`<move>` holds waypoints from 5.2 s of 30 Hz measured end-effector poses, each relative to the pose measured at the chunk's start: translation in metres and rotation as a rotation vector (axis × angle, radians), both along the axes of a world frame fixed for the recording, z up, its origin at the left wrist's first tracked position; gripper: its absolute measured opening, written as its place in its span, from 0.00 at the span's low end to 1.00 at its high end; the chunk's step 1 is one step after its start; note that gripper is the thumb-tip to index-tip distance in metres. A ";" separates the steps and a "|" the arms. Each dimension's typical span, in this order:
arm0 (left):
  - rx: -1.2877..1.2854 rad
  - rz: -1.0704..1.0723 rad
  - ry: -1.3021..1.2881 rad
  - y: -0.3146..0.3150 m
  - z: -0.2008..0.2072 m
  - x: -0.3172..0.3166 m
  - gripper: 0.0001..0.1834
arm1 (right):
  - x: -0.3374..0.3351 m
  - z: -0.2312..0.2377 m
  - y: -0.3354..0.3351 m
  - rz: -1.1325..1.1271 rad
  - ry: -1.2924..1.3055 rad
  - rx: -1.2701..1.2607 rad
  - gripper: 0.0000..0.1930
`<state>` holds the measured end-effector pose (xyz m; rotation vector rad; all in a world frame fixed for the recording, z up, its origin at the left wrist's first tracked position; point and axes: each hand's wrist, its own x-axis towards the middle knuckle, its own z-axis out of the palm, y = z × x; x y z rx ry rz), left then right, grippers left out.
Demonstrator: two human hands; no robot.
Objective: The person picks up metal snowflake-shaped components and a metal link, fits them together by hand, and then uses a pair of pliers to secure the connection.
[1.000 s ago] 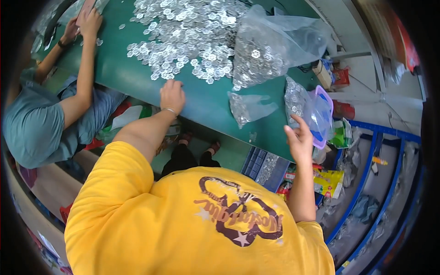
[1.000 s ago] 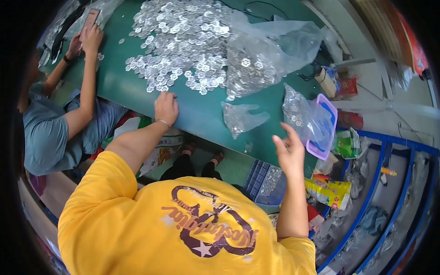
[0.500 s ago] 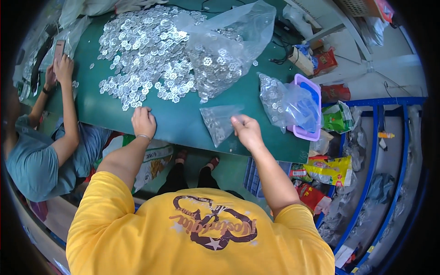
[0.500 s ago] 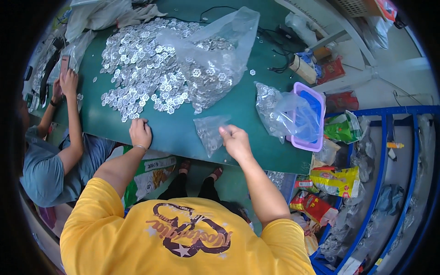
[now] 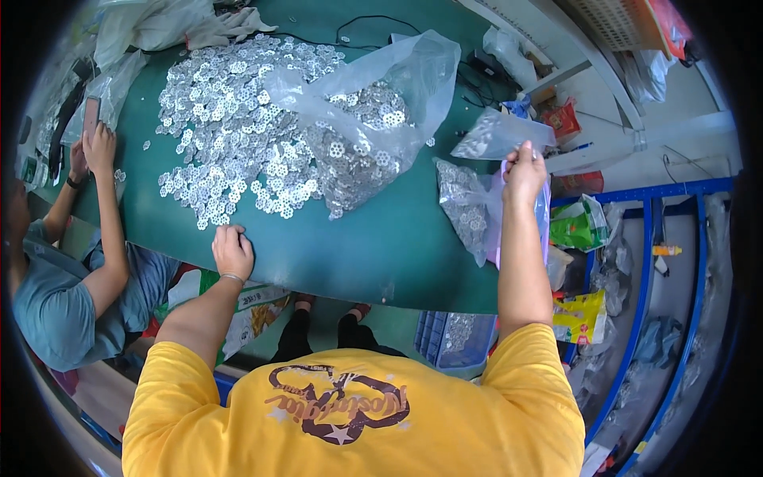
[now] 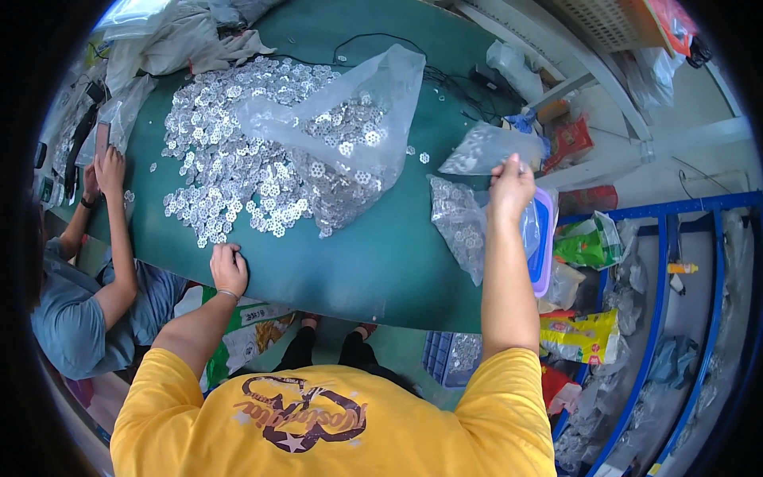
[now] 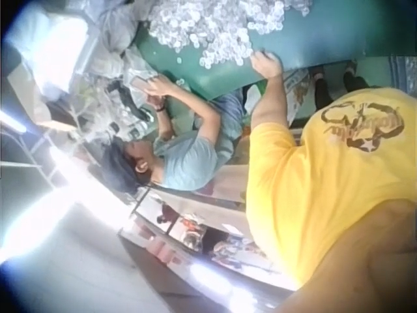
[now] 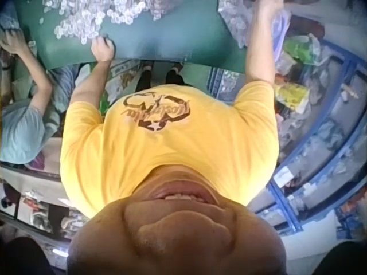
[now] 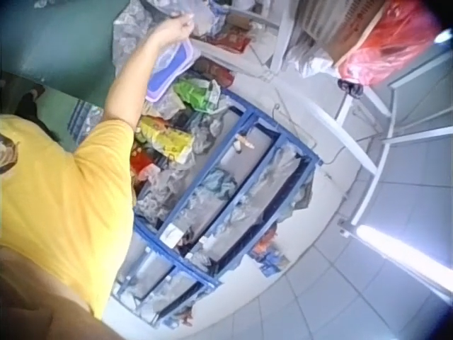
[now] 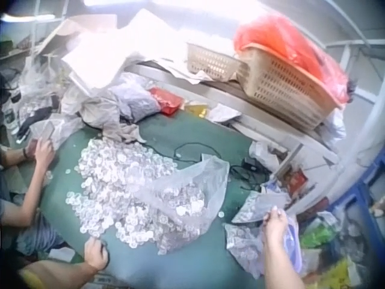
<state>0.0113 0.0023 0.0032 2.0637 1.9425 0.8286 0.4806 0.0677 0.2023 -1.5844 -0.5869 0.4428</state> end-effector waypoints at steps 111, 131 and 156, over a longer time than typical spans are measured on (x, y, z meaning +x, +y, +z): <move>-0.007 -0.013 0.060 -0.003 -0.001 -0.003 0.08 | -0.237 -0.091 -0.075 0.669 0.511 -0.300 0.22; -0.019 0.010 -0.116 -0.004 0.005 -0.008 0.08 | -0.150 -0.047 0.036 0.439 -0.455 -0.080 0.13; -0.044 -0.011 -0.144 -0.004 0.008 -0.013 0.07 | -0.201 -0.011 0.055 0.650 -0.185 -0.057 0.05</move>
